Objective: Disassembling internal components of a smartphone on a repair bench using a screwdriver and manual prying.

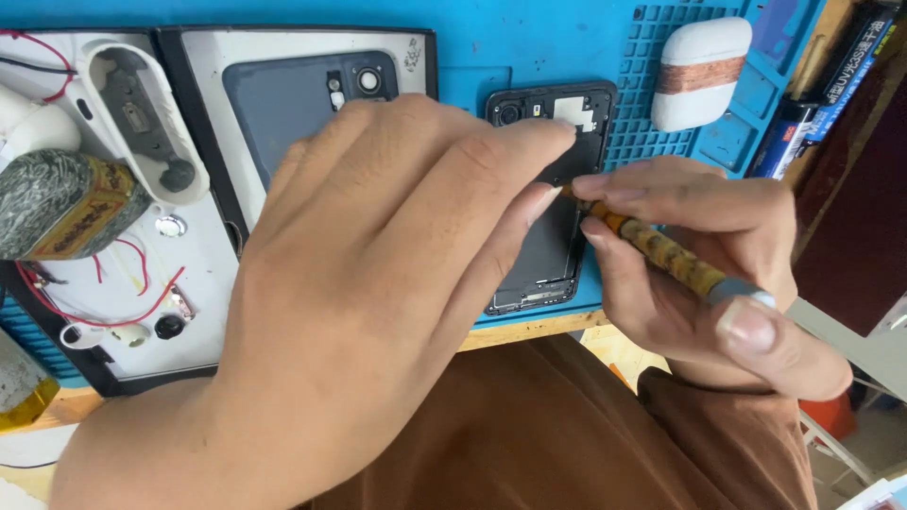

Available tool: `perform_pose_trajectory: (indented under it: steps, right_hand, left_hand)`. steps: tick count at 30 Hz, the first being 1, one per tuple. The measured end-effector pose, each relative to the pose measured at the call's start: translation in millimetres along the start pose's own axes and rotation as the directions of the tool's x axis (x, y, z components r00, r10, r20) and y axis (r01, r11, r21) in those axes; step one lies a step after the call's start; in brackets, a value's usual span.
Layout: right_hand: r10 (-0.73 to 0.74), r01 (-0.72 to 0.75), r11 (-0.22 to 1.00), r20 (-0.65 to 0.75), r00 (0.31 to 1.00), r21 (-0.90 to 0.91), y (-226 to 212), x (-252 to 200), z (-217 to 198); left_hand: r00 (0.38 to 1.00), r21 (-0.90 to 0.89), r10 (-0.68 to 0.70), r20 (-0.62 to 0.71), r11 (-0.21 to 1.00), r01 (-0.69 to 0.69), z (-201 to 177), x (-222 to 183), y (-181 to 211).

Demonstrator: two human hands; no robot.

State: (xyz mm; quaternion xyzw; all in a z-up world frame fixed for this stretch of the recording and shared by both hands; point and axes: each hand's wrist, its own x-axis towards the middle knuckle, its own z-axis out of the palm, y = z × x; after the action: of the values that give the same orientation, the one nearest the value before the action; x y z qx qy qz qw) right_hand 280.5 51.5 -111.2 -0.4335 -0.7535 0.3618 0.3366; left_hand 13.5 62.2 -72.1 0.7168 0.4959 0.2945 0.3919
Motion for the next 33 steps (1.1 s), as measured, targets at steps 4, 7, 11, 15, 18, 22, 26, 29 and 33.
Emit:
perform_pose_trajectory:
  steps: [4,7,11,15,18,22,26,29,33]
  right_hand:
    - [-0.132,0.129,0.991,0.158,0.978,0.034,-11.0,20.0,-8.0]
    - [-0.392,0.387,0.92,0.111,0.913,0.067,7.0,31.1,-1.7]
    - [-0.493,0.498,0.865,-0.085,0.866,0.064,10.5,30.6,6.6]
    - [-0.561,0.564,0.826,-0.084,0.823,0.006,11.2,27.9,0.1]
    - [-0.543,0.53,0.84,-0.178,0.821,-0.121,0.5,29.3,-3.5]
    - [-0.533,0.514,0.846,-0.224,0.816,-0.138,-7.0,32.7,-3.0]
    - [-0.509,0.466,0.857,-0.213,0.834,-0.221,-9.2,29.8,-4.9]
    - [-0.543,0.498,0.834,-0.185,0.82,-0.239,-11.1,31.1,-5.6]
    - [-0.583,0.547,0.81,-0.199,0.787,-0.21,-7.9,31.5,-6.8]
  left_hand:
    - [1.0,0.01,0.023,0.001,1.0,-0.023,-0.6,2.0,4.0]
    - [0.997,-0.022,0.06,0.041,0.998,-0.06,2.7,2.6,8.1]
    - [0.973,-0.165,0.069,0.219,0.986,-0.033,15.0,-3.4,10.0]
    - [0.963,-0.335,0.111,0.247,0.942,-0.022,29.6,-2.6,6.6]
    - [0.964,-0.269,0.063,0.258,0.963,0.01,22.5,-0.9,16.6]
    - [0.989,-0.249,-0.085,0.121,0.962,0.113,12.0,-3.6,28.2]
    - [0.998,-0.184,-0.039,-0.057,0.983,0.027,14.8,-4.7,22.9]
    - [0.979,-0.388,0.17,0.111,0.915,-0.114,32.1,-13.9,14.4]
    - [0.999,-0.174,-0.017,0.033,0.985,0.022,22.8,-17.6,30.1]
